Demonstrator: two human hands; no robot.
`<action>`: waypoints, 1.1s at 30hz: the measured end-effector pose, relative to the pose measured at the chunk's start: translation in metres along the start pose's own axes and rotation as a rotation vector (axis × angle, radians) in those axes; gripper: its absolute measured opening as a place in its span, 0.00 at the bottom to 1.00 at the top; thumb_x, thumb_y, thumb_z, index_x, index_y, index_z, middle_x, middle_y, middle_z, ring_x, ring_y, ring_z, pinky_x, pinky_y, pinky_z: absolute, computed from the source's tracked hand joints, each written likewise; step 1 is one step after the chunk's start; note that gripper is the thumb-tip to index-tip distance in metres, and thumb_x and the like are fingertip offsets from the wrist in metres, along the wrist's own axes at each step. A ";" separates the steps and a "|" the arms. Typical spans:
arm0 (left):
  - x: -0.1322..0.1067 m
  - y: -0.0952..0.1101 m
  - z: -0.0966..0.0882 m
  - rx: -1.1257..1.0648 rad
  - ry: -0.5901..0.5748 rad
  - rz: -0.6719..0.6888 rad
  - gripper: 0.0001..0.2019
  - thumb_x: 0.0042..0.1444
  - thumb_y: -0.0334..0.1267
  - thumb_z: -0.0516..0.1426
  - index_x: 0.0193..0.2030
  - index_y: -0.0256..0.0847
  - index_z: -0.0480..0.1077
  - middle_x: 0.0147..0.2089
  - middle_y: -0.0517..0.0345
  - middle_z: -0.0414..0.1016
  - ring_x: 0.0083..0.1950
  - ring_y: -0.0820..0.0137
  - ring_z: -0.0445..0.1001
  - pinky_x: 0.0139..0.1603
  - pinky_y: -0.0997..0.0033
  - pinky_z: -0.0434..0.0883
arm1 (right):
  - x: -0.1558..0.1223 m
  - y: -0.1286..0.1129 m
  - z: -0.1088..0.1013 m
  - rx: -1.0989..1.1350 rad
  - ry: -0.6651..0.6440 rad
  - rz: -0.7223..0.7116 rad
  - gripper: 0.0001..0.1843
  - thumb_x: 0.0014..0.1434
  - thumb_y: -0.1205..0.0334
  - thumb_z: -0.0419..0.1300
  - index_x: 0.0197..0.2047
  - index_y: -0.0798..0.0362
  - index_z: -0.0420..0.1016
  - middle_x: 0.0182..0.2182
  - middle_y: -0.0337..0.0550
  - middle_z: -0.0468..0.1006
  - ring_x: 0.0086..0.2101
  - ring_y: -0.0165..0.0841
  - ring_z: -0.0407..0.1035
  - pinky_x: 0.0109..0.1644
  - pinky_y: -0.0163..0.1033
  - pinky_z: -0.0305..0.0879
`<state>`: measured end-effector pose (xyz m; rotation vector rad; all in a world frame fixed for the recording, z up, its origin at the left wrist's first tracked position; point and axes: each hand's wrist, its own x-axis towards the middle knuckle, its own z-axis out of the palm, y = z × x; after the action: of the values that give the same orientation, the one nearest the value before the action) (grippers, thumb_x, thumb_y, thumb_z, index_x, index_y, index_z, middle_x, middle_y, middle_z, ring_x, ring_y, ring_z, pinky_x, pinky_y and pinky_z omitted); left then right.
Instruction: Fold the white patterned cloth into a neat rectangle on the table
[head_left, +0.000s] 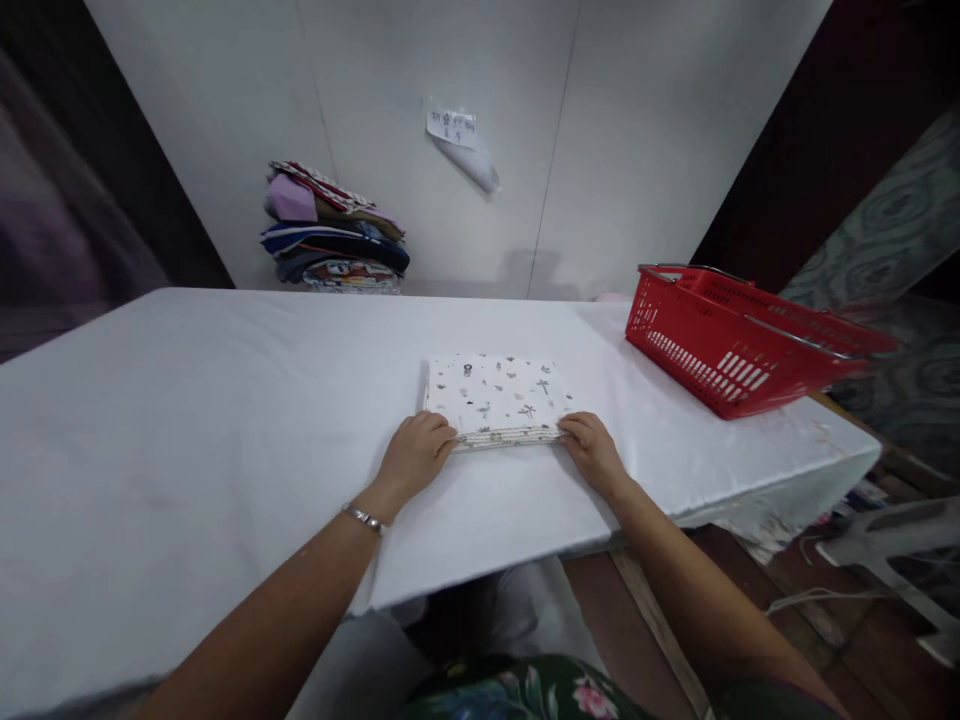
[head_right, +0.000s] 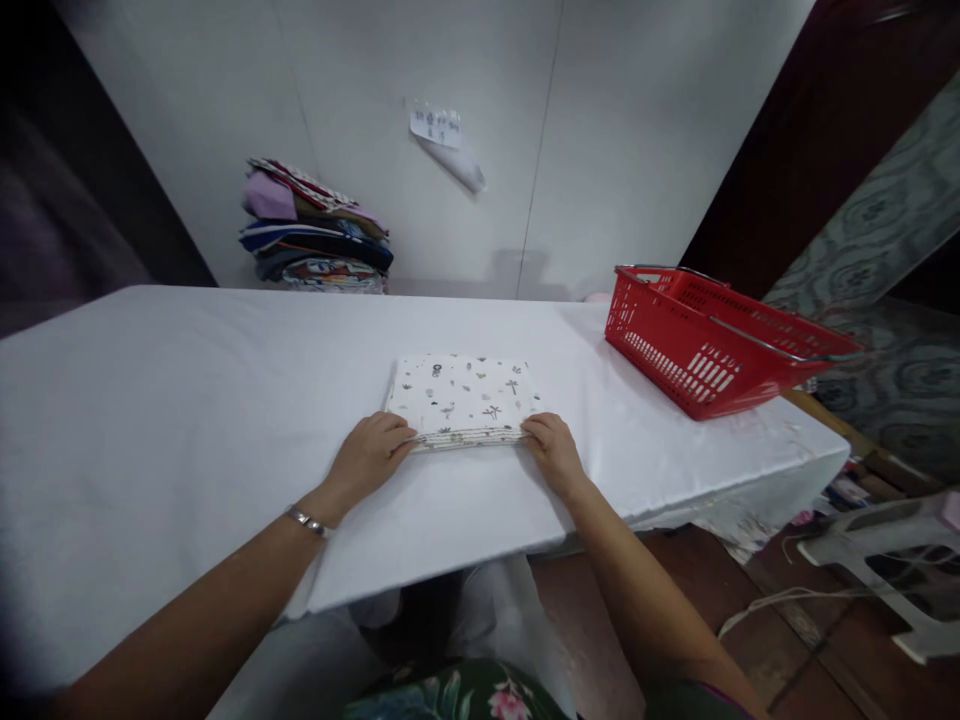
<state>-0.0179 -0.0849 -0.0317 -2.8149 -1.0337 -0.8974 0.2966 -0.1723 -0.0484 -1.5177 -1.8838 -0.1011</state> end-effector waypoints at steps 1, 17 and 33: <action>0.000 0.000 -0.001 -0.002 -0.009 0.002 0.07 0.58 0.36 0.52 0.33 0.41 0.70 0.35 0.56 0.71 0.39 0.67 0.66 0.39 0.65 0.62 | 0.000 -0.001 0.000 -0.005 -0.008 0.005 0.10 0.58 0.64 0.55 0.41 0.50 0.75 0.40 0.46 0.75 0.43 0.38 0.65 0.49 0.47 0.62; 0.002 0.002 -0.006 -0.084 -0.018 -0.057 0.12 0.61 0.38 0.48 0.30 0.40 0.69 0.32 0.56 0.70 0.36 0.69 0.65 0.39 0.67 0.62 | 0.064 -0.027 0.017 -0.244 -0.438 0.122 0.23 0.62 0.48 0.46 0.56 0.49 0.63 0.61 0.49 0.59 0.60 0.42 0.48 0.59 0.53 0.46; 0.004 0.005 0.001 -0.092 -0.005 -0.168 0.13 0.59 0.42 0.52 0.26 0.40 0.68 0.31 0.57 0.69 0.35 0.70 0.65 0.37 0.67 0.60 | 0.159 -0.078 0.079 -0.121 -0.501 0.048 0.33 0.62 0.43 0.43 0.64 0.54 0.52 0.65 0.52 0.46 0.64 0.43 0.37 0.62 0.53 0.39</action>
<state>-0.0115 -0.0858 -0.0296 -2.8382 -1.2782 -0.9773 0.1810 -0.0282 0.0089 -1.7912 -2.2569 0.2104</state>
